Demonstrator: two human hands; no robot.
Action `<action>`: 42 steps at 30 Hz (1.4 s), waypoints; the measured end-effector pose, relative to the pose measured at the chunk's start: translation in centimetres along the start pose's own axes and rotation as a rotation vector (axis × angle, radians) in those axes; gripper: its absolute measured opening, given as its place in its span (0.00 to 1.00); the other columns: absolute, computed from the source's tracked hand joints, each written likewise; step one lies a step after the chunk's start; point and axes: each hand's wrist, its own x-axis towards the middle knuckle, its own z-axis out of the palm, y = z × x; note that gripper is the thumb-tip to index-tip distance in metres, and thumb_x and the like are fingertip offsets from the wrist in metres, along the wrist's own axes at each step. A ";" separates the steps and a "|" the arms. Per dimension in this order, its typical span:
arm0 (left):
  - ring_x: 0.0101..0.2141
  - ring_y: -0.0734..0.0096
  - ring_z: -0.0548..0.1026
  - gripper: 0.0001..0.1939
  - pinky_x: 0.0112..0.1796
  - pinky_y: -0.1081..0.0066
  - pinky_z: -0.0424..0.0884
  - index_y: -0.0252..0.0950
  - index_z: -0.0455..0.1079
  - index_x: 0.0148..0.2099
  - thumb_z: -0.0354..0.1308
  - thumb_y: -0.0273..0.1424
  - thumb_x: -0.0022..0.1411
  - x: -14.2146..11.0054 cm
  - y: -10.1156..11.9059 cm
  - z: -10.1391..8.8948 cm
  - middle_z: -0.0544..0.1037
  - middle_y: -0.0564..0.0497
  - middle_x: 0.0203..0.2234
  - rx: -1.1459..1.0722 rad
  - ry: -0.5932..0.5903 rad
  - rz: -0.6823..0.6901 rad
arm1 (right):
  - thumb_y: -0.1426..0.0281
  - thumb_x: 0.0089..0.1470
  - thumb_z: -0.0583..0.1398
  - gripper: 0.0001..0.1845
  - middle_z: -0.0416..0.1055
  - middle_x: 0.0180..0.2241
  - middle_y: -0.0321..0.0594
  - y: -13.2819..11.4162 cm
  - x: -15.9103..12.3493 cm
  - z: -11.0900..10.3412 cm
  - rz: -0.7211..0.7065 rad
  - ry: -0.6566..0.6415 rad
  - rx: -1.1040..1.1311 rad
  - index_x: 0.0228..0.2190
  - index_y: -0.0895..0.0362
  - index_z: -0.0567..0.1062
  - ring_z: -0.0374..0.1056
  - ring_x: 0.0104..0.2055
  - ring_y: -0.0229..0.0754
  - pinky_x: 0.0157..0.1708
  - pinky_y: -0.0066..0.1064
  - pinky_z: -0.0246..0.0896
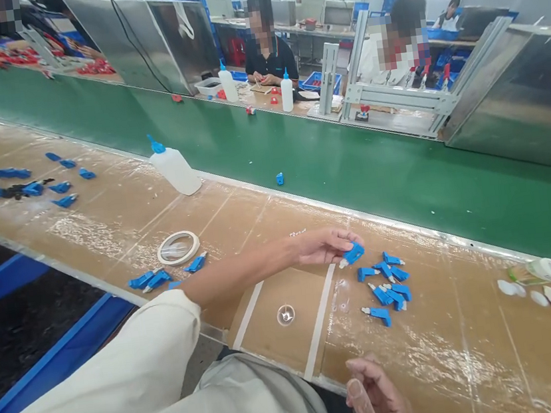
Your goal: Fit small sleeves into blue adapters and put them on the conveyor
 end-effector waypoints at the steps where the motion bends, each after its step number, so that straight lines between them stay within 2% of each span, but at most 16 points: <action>1: 0.32 0.76 0.74 0.15 0.37 0.74 0.70 0.34 0.74 0.43 0.69 0.32 0.53 -1.3 -0.1 0.0 0.76 0.51 0.33 -0.167 -0.041 -0.009 | 0.54 0.43 0.73 0.18 0.75 0.27 0.39 -0.1 0.4 0.0 -0.007 -0.032 -0.018 0.31 0.55 0.84 0.64 0.22 0.37 0.23 0.29 0.65; 3: 0.34 0.74 0.76 0.22 0.38 0.74 0.71 0.34 0.75 0.43 0.75 0.33 0.46 -3.6 -0.5 0.2 0.77 0.51 0.34 -0.370 -0.105 -0.009 | 0.55 0.42 0.73 0.18 0.75 0.27 0.40 -0.5 1.0 0.4 -0.029 -0.102 -0.055 0.31 0.56 0.84 0.65 0.22 0.37 0.22 0.29 0.64; 7: 0.36 0.72 0.77 0.26 0.41 0.71 0.71 0.34 0.77 0.45 0.78 0.33 0.43 -6.6 -1.5 1.2 0.78 0.50 0.36 -0.452 -0.148 0.008 | 0.56 0.48 0.70 0.17 0.75 0.30 0.41 -1.7 1.5 2.2 -0.085 -0.086 -0.118 0.34 0.55 0.83 0.70 0.28 0.40 0.24 0.27 0.65; 11: 0.37 0.73 0.76 0.29 0.43 0.71 0.71 0.34 0.78 0.49 0.78 0.36 0.44 -8.4 -2.4 2.5 0.78 0.48 0.39 -0.423 -0.118 0.081 | 0.59 0.51 0.70 0.18 0.78 0.36 0.42 -2.9 1.6 4.8 -0.188 -0.059 -0.122 0.42 0.54 0.81 0.74 0.36 0.43 0.33 0.30 0.70; 14: 0.36 0.75 0.75 0.26 0.42 0.73 0.69 0.33 0.79 0.46 0.78 0.38 0.45 -9.6 -3.0 3.3 0.78 0.49 0.38 -0.365 -0.060 0.186 | 0.61 0.50 0.70 0.21 0.79 0.40 0.45 -3.6 1.8 6.6 -0.271 -0.012 -0.124 0.45 0.55 0.78 0.76 0.40 0.45 0.38 0.34 0.73; 17: 0.36 0.75 0.74 0.24 0.42 0.73 0.68 0.34 0.79 0.44 0.78 0.37 0.45 -10.5 -3.6 3.6 0.77 0.50 0.36 -0.304 0.001 0.288 | 0.62 0.50 0.70 0.21 0.80 0.41 0.46 -4.0 1.9 7.8 -0.352 0.025 -0.155 0.45 0.56 0.78 0.77 0.40 0.46 0.38 0.36 0.75; 21: 0.36 0.73 0.75 0.23 0.42 0.71 0.70 0.34 0.77 0.44 0.77 0.37 0.48 -11.8 -4.1 3.7 0.76 0.50 0.35 -0.219 0.039 0.345 | 0.62 0.51 0.69 0.18 0.80 0.39 0.45 -4.1 1.9 8.6 -0.422 0.038 -0.177 0.42 0.57 0.78 0.77 0.37 0.45 0.35 0.34 0.76; 24: 0.37 0.71 0.75 0.22 0.45 0.69 0.71 0.34 0.75 0.46 0.74 0.37 0.52 -12.9 -4.1 3.8 0.76 0.49 0.37 -0.084 0.079 0.370 | 0.62 0.52 0.69 0.16 0.80 0.38 0.44 -4.1 1.7 8.9 -0.441 0.025 -0.188 0.41 0.56 0.79 0.77 0.35 0.44 0.34 0.34 0.76; 30: 0.43 0.65 0.76 0.19 0.49 0.66 0.71 0.33 0.73 0.53 0.63 0.36 0.63 -14.4 -3.3 4.3 0.78 0.41 0.43 0.416 0.245 0.532 | 0.61 0.52 0.69 0.15 0.78 0.36 0.42 -3.9 1.9 9.0 -0.345 -0.017 -0.134 0.39 0.57 0.81 0.75 0.33 0.43 0.32 0.33 0.74; 34: 0.43 0.64 0.76 0.15 0.50 0.65 0.70 0.33 0.75 0.51 0.58 0.33 0.66 -14.7 -3.0 4.6 0.80 0.39 0.43 0.632 0.220 0.655 | 0.58 0.51 0.69 0.18 0.77 0.30 0.42 -3.6 2.5 8.6 -0.265 -0.044 -0.083 0.37 0.59 0.81 0.72 0.27 0.42 0.27 0.33 0.70; 36: 0.39 0.66 0.76 0.14 0.46 0.67 0.71 0.33 0.75 0.48 0.58 0.35 0.65 -14.7 -3.1 4.8 0.80 0.40 0.39 0.651 0.256 0.610 | 0.57 0.52 0.68 0.19 0.78 0.30 0.42 -3.6 2.6 8.4 -0.251 -0.071 -0.099 0.38 0.59 0.80 0.72 0.26 0.42 0.26 0.33 0.70; 39: 0.32 0.71 0.73 0.15 0.37 0.71 0.70 0.34 0.73 0.44 0.60 0.41 0.63 -14.8 -3.4 5.1 0.77 0.46 0.32 0.495 0.339 0.410 | 0.58 0.53 0.68 0.22 0.80 0.37 0.44 -3.9 2.4 8.4 -0.291 -0.087 -0.154 0.47 0.56 0.78 0.75 0.29 0.43 0.30 0.34 0.73; 42: 0.24 0.75 0.70 0.21 0.28 0.74 0.68 0.35 0.69 0.39 0.60 0.50 0.61 -14.8 -3.6 5.1 0.73 0.53 0.25 0.179 0.245 0.189 | 0.59 0.54 0.67 0.21 0.80 0.37 0.43 -4.0 2.1 8.5 -0.354 -0.120 -0.171 0.47 0.54 0.78 0.76 0.30 0.43 0.30 0.34 0.74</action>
